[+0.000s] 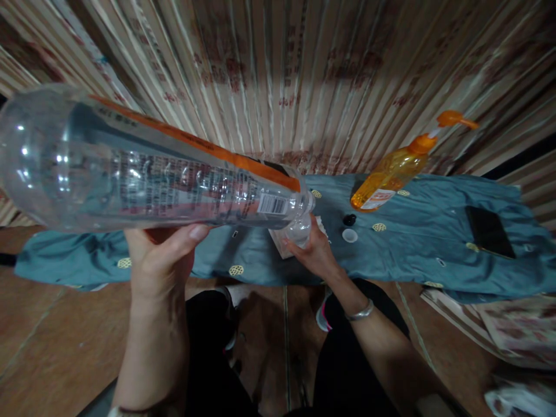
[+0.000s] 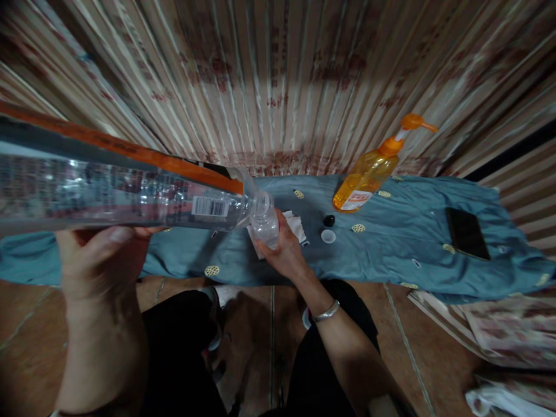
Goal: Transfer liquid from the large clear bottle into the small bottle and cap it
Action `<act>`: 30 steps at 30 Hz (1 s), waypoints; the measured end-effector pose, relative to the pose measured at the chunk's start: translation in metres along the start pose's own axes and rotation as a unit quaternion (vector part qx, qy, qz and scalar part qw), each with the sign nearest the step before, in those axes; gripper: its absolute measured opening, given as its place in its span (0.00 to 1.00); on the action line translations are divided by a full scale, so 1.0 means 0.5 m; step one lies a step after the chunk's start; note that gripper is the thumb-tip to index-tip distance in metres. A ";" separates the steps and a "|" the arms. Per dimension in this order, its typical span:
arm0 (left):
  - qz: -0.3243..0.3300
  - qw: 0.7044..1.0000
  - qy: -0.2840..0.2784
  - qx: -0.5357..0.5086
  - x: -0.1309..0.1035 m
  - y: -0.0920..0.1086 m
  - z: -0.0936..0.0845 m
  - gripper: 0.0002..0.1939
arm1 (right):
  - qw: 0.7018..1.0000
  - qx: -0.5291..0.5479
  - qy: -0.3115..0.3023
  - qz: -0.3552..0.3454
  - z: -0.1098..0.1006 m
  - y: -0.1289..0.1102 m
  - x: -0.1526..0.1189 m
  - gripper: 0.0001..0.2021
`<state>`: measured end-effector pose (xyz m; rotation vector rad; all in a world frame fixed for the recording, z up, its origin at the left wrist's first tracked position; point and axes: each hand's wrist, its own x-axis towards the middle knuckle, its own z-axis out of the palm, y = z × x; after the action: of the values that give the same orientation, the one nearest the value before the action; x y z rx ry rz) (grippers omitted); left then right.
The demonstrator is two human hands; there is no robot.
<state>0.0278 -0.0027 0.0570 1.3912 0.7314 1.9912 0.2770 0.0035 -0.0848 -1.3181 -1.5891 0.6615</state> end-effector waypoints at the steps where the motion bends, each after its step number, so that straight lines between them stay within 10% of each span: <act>1: -0.007 1.000 0.007 -0.001 0.001 0.000 0.001 0.23 | 1.000 -0.002 0.001 -0.001 0.000 0.000 0.000 0.41; 7: -0.028 0.999 0.040 0.000 0.004 0.006 0.006 0.44 | 1.000 -0.007 -0.003 -0.010 0.000 -0.003 0.001 0.40; 23: 0.031 0.999 -0.011 0.011 0.006 -0.012 -0.005 0.25 | 1.000 -0.011 0.001 -0.005 0.001 0.004 -0.002 0.40; 30: 0.016 1.000 0.012 0.017 0.012 -0.007 0.005 0.42 | 1.000 -0.001 -0.001 -0.007 0.002 0.000 -0.001 0.40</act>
<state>0.0292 0.0044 0.0589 1.4085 0.7626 2.0317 0.2760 0.0031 -0.0855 -1.3067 -1.5997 0.6539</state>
